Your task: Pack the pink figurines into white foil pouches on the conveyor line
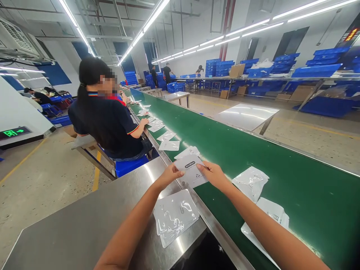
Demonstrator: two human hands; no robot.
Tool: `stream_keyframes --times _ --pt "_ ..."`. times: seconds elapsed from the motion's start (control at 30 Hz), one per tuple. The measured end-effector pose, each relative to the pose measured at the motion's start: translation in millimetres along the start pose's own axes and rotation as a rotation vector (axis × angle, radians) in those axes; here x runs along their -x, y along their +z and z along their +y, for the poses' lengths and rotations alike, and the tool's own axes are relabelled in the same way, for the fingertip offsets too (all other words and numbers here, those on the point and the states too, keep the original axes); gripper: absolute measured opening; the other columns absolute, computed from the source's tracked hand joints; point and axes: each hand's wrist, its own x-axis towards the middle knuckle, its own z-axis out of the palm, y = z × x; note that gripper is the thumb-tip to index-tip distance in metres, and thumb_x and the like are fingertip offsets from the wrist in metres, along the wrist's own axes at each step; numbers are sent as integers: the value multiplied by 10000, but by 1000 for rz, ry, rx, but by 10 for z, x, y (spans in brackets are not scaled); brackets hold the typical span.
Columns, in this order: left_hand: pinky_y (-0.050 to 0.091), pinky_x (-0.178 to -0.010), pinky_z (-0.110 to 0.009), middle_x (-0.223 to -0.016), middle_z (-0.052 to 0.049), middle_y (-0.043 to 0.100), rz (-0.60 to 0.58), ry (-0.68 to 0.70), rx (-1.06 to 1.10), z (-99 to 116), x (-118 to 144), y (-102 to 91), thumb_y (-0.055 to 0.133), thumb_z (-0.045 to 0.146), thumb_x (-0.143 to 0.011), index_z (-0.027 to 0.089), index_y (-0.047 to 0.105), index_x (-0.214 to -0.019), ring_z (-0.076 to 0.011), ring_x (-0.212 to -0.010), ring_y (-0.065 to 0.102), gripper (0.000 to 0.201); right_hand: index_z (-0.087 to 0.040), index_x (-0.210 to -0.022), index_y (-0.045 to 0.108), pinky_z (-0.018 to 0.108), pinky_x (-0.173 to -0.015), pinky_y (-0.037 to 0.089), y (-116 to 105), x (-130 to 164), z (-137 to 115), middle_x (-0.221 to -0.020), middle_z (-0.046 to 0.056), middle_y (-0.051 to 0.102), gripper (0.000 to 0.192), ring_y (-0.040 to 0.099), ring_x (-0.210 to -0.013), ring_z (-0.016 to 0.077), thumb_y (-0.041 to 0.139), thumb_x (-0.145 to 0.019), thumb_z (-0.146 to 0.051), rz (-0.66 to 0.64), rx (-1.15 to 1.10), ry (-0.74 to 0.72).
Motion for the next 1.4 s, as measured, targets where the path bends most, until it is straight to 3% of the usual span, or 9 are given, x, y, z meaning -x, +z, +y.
stream_keyframes --times 0.1,0.2,0.4,0.57,0.8,0.97,1.13,1.27,1.4 --pt "425 -913 -393 -1182 -138 579 50 -84 212 -195 94 108 688 474 -706 140 511 -1221 -303 -1095 520 638 -164 -866 608 222 -535 396 157 -47 -6 -714 -4 590 447 525 -630 133 373 -860 -545 -65 -62 18" --pt "439 -919 -387 -1149 -116 607 195 -187 357 -315 117 76 673 430 -741 153 538 -1192 -280 -1069 546 546 -169 -880 616 219 -537 409 281 -174 41 -724 -9 613 491 550 -640 133 297 -887 -541 -121 181 -21" --pt "481 -908 -367 -1094 -110 643 735 -197 493 -372 -106 -676 640 240 -792 135 589 -1092 -245 -1003 604 322 -199 -1004 586 242 -647 423 391 -746 126 -902 23 651 391 587 -786 153 274 -932 -423 -83 510 -57" --pt "507 -880 -380 -1101 -121 641 884 -132 528 -535 -232 -1072 525 204 -862 134 569 -1106 -246 -1022 602 258 -143 -1078 566 298 -790 397 664 -1279 178 -1062 117 608 267 532 -989 223 413 -888 -252 -108 800 -171" --pt "450 -963 -367 -1145 -110 623 910 -7 634 -702 -265 -1086 475 208 -889 127 600 -1082 -226 -1075 574 244 -87 -1009 603 389 -871 339 1074 -1776 237 -1049 166 606 225 484 -1031 270 472 -833 -133 -274 1041 -339" --pt "445 -968 -368 -1175 -110 604 979 20 672 -771 -282 -1175 489 190 -879 136 574 -1119 -223 -1095 561 260 -70 -850 634 374 -815 391 1186 -1884 254 -901 138 642 197 553 -924 230 438 -856 -93 -319 1106 -278" --pt "431 -978 -364 -1179 -105 601 993 16 688 -785 -304 -1154 484 173 -882 139 568 -1121 -215 -1082 569 256 -86 -938 608 319 -665 432 1114 -1766 127 -915 142 632 287 603 -816 222 334 -911 -167 -210 1105 -178" --pt "407 -998 -367 -1159 -105 613 908 18 720 -704 -328 -1050 497 222 -886 144 566 -1139 -216 -1093 560 273 -133 -970 589 292 -637 417 1161 -1535 -133 -944 130 624 352 604 -811 219 255 -936 -240 -155 1068 -222" --pt "411 -993 -325 -1198 -94 590 661 129 807 -613 -300 -940 436 429 -898 170 583 -1135 -205 -1154 511 381 -151 -967 597 271 -649 410 1393 -1286 -318 -934 106 629 322 591 -832 202 299 -928 -266 -214 1024 -330"
